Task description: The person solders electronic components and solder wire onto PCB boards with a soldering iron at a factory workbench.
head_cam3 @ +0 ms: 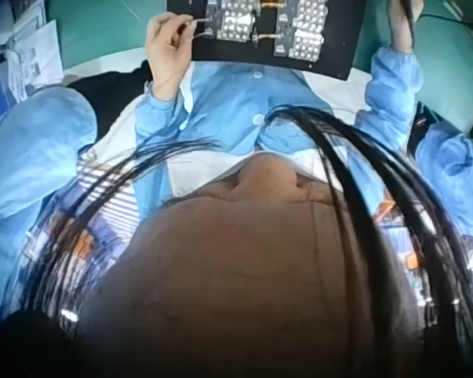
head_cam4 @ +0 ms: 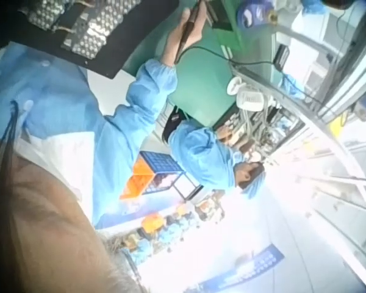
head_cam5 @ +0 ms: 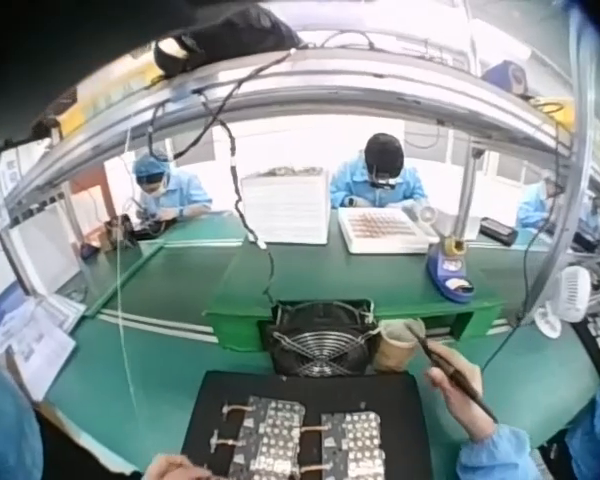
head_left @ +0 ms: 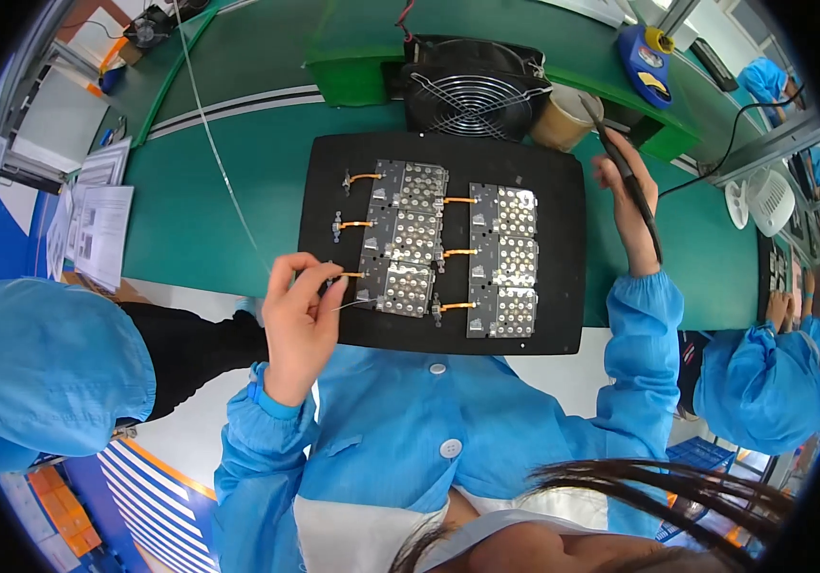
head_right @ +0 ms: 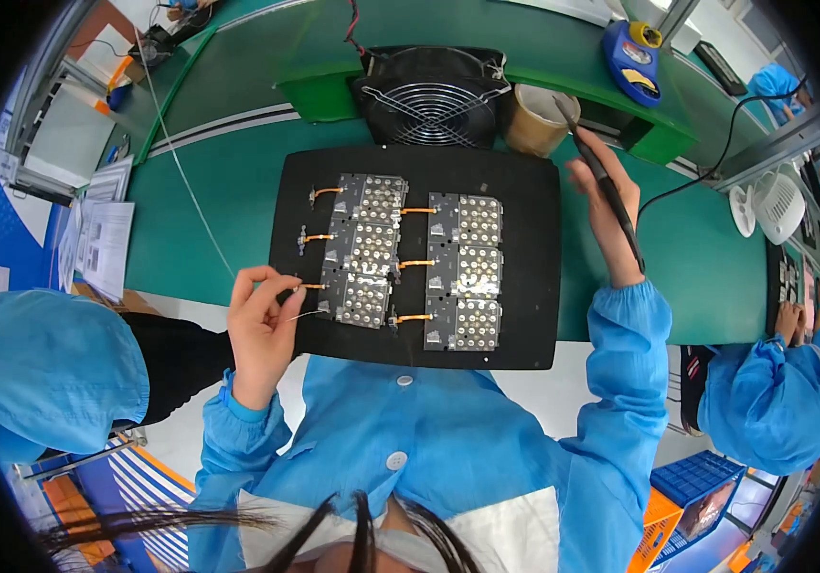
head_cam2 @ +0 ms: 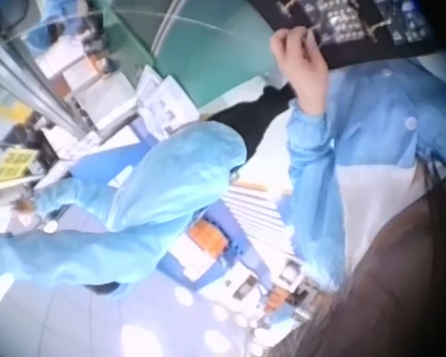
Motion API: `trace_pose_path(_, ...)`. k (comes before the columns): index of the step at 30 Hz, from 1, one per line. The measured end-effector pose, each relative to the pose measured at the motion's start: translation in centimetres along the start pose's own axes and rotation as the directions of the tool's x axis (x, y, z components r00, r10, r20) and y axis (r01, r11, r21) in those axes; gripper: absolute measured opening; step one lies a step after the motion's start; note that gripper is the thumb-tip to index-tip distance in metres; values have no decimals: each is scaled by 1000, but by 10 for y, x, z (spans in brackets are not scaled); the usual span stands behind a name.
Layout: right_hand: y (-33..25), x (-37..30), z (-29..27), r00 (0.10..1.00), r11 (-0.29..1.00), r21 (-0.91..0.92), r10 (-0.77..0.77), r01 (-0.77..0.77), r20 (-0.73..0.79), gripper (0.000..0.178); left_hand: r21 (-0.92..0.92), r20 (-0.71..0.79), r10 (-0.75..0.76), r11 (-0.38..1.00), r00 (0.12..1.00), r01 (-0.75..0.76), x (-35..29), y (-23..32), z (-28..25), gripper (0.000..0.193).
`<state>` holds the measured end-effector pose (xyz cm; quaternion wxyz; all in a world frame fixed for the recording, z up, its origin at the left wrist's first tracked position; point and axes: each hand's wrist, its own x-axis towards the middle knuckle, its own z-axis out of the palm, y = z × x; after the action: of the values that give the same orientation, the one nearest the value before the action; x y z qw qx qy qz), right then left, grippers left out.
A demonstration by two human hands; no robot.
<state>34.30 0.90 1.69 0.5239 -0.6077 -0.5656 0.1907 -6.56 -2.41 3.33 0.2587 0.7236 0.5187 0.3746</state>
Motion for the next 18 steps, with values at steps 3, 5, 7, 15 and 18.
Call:
trace_pose_path(3,-4,-17,-1,1000,1000,21,-23,23,-5,35,122,-77,-2,992,997,11,-5,-13,-14,16)
trace_pose_path(5,-8,-33,-3,998,997,-47,-56,54,-41,29,243,-105,-19,969,994,45,-10,-23,-24,17)
trace_pose_path(7,-16,-49,-1,993,975,-192,-115,108,-29,29,274,-97,-45,959,994,70,-19,-33,-34,17)
trace_pose_path(15,-42,-112,17,988,872,-467,-154,146,20,39,225,100,-86,972,991,62,-40,-38,-40,22)
trace_pose_path(18,-51,-121,26,986,852,-503,-167,146,2,38,239,113,14,970,994,-41,-46,-41,-40,28)
